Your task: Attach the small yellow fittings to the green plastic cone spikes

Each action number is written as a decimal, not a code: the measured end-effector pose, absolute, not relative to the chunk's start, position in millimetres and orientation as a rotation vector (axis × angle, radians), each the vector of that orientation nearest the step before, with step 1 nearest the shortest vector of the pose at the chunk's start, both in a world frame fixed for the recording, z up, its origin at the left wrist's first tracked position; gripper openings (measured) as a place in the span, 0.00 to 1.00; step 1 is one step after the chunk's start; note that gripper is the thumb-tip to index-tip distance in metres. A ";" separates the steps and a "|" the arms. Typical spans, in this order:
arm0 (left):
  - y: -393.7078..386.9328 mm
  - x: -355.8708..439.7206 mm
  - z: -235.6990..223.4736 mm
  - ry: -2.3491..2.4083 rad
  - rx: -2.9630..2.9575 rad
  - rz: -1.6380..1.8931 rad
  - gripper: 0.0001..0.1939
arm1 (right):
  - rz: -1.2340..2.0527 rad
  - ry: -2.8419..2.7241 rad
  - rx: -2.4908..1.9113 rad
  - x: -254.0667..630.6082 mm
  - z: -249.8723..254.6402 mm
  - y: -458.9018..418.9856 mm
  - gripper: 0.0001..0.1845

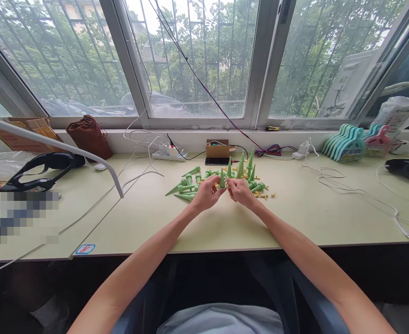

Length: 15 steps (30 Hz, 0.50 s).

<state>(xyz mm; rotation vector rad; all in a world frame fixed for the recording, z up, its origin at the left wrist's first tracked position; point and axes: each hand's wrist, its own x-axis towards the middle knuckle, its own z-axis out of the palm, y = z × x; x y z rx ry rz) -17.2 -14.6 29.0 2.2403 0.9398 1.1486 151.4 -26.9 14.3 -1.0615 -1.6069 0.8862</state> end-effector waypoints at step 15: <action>-15.0 -15.7 32.2 1.099 2.193 1.141 0.17 | 0.772 -1.611 -1.053 149.9 15.6 -25.7 0.30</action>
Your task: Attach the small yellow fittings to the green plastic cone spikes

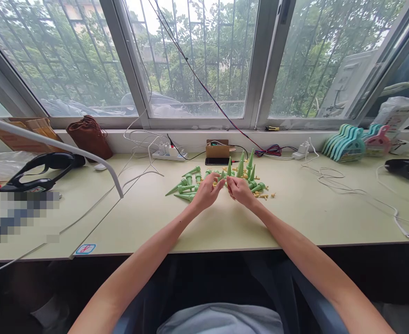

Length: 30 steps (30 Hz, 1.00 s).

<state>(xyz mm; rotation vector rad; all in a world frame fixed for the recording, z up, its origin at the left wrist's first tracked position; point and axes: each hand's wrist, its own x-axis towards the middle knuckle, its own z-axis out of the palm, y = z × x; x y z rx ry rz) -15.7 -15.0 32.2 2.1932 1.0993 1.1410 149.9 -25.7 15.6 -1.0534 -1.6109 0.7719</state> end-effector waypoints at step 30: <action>-23.7 -19.4 49.8 0.968 1.829 0.893 0.26 | 0.880 -1.591 -0.976 154.1 15.5 -26.7 0.29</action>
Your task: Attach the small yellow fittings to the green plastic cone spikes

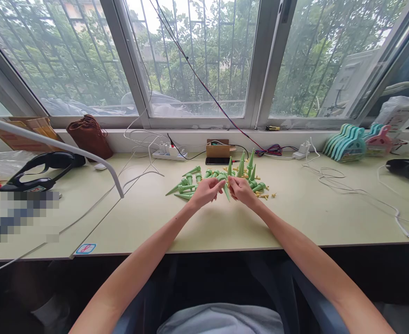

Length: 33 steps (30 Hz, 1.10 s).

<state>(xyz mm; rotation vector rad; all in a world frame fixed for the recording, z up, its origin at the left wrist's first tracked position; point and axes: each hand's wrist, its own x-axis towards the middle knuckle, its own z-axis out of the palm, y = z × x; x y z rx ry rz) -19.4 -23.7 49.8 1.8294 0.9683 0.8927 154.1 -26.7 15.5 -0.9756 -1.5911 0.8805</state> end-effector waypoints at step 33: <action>-9.6 -16.8 35.6 1.105 1.632 1.044 0.16 | 0.846 -1.616 -0.987 149.8 15.4 -24.8 0.29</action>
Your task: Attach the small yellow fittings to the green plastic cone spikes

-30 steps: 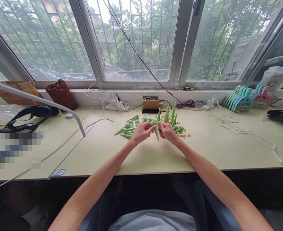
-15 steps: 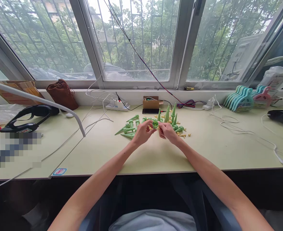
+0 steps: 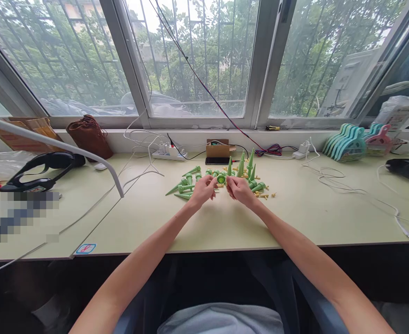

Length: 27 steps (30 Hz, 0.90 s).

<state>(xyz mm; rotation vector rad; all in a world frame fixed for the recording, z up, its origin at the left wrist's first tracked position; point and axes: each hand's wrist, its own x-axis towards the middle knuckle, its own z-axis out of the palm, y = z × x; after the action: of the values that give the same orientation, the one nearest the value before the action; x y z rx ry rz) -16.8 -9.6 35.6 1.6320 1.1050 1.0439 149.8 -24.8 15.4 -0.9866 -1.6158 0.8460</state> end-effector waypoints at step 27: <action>-16.7 -21.8 44.0 0.872 1.679 0.951 0.20 | 0.929 -1.627 -1.021 155.3 12.5 -24.7 0.29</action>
<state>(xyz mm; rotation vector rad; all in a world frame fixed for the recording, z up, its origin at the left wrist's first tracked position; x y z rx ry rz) -21.8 -16.7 44.0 1.6788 0.8725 0.9513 155.3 -24.7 12.5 -1.0207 -1.6273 0.9295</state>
